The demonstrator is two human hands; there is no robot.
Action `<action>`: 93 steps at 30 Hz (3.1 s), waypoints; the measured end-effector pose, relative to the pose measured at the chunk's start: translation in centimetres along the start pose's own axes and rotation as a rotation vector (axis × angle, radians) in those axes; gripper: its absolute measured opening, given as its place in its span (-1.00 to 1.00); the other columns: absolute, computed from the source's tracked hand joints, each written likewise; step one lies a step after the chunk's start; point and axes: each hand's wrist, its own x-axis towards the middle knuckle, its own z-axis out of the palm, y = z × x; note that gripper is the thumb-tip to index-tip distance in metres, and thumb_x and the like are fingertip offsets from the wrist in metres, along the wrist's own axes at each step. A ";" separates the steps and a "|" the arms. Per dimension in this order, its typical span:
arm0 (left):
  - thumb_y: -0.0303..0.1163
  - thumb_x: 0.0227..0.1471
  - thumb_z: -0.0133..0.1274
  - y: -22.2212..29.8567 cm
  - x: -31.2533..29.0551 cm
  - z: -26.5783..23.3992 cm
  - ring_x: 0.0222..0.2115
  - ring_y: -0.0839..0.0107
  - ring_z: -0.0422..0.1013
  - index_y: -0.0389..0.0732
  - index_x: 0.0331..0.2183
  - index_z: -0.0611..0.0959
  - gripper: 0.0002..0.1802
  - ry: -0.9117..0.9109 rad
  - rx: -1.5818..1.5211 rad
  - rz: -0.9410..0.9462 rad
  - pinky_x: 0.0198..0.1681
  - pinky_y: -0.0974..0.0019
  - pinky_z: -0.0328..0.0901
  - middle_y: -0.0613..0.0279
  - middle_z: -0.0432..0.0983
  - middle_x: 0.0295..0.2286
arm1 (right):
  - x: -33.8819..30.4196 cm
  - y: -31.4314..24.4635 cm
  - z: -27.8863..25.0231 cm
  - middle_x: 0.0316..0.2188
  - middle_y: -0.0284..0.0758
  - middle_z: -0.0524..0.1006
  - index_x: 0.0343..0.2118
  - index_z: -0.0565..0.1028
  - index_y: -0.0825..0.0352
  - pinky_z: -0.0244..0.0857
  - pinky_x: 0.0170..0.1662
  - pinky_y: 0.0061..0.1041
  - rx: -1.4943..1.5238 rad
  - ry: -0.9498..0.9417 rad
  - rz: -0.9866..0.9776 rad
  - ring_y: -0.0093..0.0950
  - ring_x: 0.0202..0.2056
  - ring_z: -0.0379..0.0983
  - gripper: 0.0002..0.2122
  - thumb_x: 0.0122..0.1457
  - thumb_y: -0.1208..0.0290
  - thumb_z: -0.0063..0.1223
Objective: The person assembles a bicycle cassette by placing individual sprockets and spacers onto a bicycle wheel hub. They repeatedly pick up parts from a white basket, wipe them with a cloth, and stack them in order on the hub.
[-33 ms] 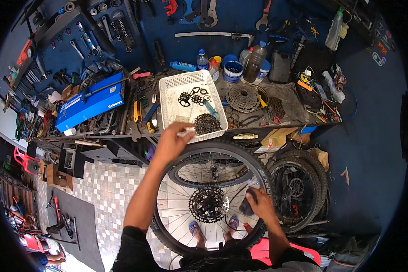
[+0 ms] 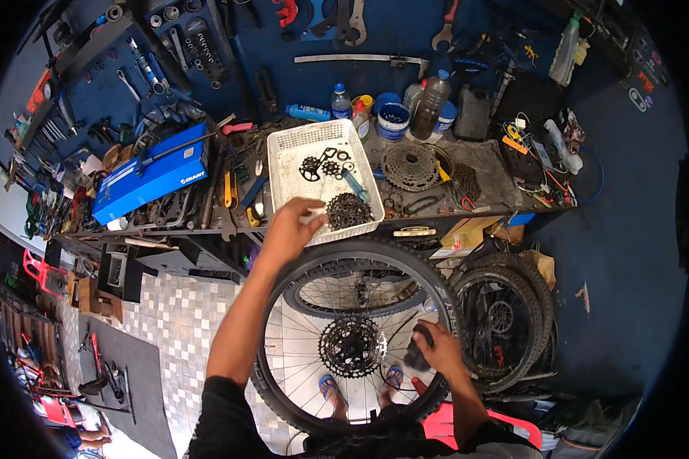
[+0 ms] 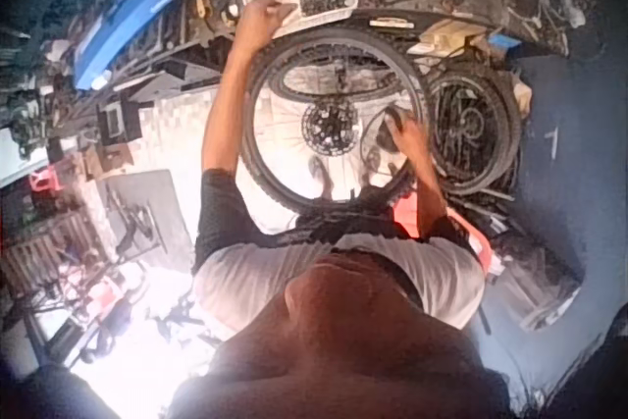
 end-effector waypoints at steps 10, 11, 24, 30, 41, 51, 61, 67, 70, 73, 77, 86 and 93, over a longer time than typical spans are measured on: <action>0.21 -0.31 0.47 -3.1 9.8 8.2 0.25 -0.13 0.17 -0.18 0.23 0.40 0.16 -0.429 0.619 -0.276 0.19 -0.07 0.31 -0.22 0.25 0.19 | -0.6 1.4 2.7 -0.03 -0.14 0.59 0.15 0.47 0.17 0.39 0.09 -0.18 0.015 -0.234 -0.038 -0.08 0.02 0.52 -0.54 0.23 0.11 0.16; 0.20 -0.31 0.47 -3.2 10.0 8.4 0.25 -0.12 0.17 -0.20 0.22 0.41 0.15 -0.444 0.633 -0.270 0.20 -0.06 0.30 -0.22 0.26 0.18 | -0.5 1.5 2.7 -0.03 -0.14 0.59 0.15 0.47 0.16 0.39 0.08 -0.18 0.017 -0.212 -0.048 -0.08 0.02 0.52 -0.54 0.23 0.11 0.16; -0.25 -0.15 0.45 -8.2 12.8 1.1 0.01 -0.09 0.49 -0.29 0.07 0.43 -0.20 -0.274 0.543 -0.403 0.06 0.04 0.40 -0.23 0.54 -0.04 | -0.1 2.4 2.3 0.00 -0.18 0.59 0.17 0.45 0.09 0.38 0.11 -0.15 -0.027 -0.245 0.026 -0.11 0.05 0.50 -0.54 0.25 0.06 0.11; -0.23 -0.15 0.45 -6.5 12.0 2.9 0.16 -0.16 0.29 -0.13 0.12 0.53 -0.23 -0.176 0.696 -0.038 0.21 -0.04 0.28 -0.14 0.41 0.08 | 0.0 2.2 2.7 0.04 -0.19 0.57 0.23 0.40 0.04 0.34 0.16 -0.15 -0.048 -0.308 0.064 -0.11 0.10 0.47 -0.50 0.26 0.03 0.08; -0.23 -0.01 0.36 -4.5 9.8 8.2 0.13 0.00 0.28 0.01 0.01 0.63 -0.49 -0.337 0.676 0.252 0.20 -0.08 0.20 0.06 0.40 0.02 | 0.3 2.0 2.6 0.02 -0.14 0.57 0.17 0.45 0.10 0.39 0.10 -0.18 0.018 -0.261 0.042 -0.08 0.04 0.51 -0.52 0.24 0.03 0.11; -0.49 0.01 0.22 -7.4 11.4 7.0 -0.31 0.10 0.53 -0.21 -0.26 0.67 -0.82 -0.210 0.523 0.153 -0.18 0.07 0.44 0.10 0.62 -0.42 | 0.7 2.5 3.5 -0.01 -0.12 0.58 0.15 0.47 0.17 0.39 0.09 -0.17 0.008 -0.265 0.002 -0.08 0.03 0.51 -0.52 0.23 0.07 0.14; -0.54 0.20 0.17 -0.1 2.4 2.3 -0.38 0.57 0.49 -0.36 -0.08 0.64 -0.75 -0.102 -0.620 -0.189 -0.33 0.45 0.42 0.27 0.61 -0.37 | 0.5 0.9 2.2 -0.09 -0.14 0.63 0.13 0.49 0.28 0.41 0.02 -0.31 0.403 -0.060 0.009 -0.21 -0.06 0.59 -0.54 0.20 0.25 0.27; -0.55 0.13 0.26 3.3 -8.3 4.5 -0.37 0.63 0.50 -0.30 -0.19 0.74 -0.83 0.006 -0.460 -0.293 -0.29 0.48 0.40 0.32 0.66 -0.38 | 3.1 -5.9 -1.7 0.13 -0.16 0.51 0.19 0.43 0.42 0.14 0.27 -0.42 0.840 0.333 0.057 -0.41 0.16 0.37 -0.50 0.30 0.21 0.17; -0.52 0.13 0.25 5.1 -12.9 7.0 -0.37 0.63 0.47 -0.31 -0.20 0.70 -0.83 -0.035 -0.482 -0.145 -0.27 0.48 0.38 0.34 0.63 -0.37 | 4.0 -11.2 -2.0 0.09 -0.11 0.51 0.15 0.47 0.39 0.20 0.24 -0.38 0.692 0.427 -0.323 -0.25 0.11 0.43 -0.58 0.36 0.21 0.08; -0.56 0.18 0.15 6.9 -16.5 8.8 -0.37 0.62 0.45 -0.34 -0.21 0.65 -0.88 -0.130 -0.704 -0.142 -0.25 0.49 0.35 0.35 0.60 -0.38 | 5.0 -15.0 -1.0 -0.12 -0.04 0.56 -0.10 0.57 0.36 0.34 0.03 -0.31 0.234 0.470 -0.629 -0.17 -0.12 0.53 -0.72 0.37 0.23 0.04; -0.57 0.23 0.09 7.5 -18.6 8.2 -0.40 0.63 0.39 -0.37 -0.28 0.62 -0.94 -0.090 -0.731 -0.259 -0.31 0.48 0.30 0.37 0.55 -0.41 | 5.8 -15.9 0.7 -0.36 -0.11 0.56 -0.28 0.55 0.38 0.37 -0.19 -0.29 0.346 0.303 -0.321 -0.28 -0.38 0.51 -0.65 0.38 0.11 0.00; -0.66 0.05 0.24 11.4 -21.8 4.7 -0.30 0.43 0.52 -0.33 -0.24 0.59 -0.79 0.220 -0.353 0.080 -0.22 0.36 0.46 0.18 0.57 -0.29 | 8.8 -10.0 0.7 -0.21 -0.25 0.62 -0.05 0.53 0.31 0.51 -0.12 -0.31 1.996 0.297 0.295 -0.33 -0.25 0.58 -0.48 0.42 -0.13 -0.20; -0.77 -0.18 0.21 13.2 -21.6 2.7 -0.25 0.07 0.53 -0.31 -0.24 0.60 -0.63 0.142 0.028 0.402 -0.18 0.22 0.44 0.04 0.56 -0.25 | -1.5 -13.6 -2.4 0.08 -0.21 0.51 0.27 0.30 0.31 0.42 0.11 -0.36 1.792 -0.236 -0.187 -0.36 0.03 0.49 -0.41 0.41 -0.11 -0.13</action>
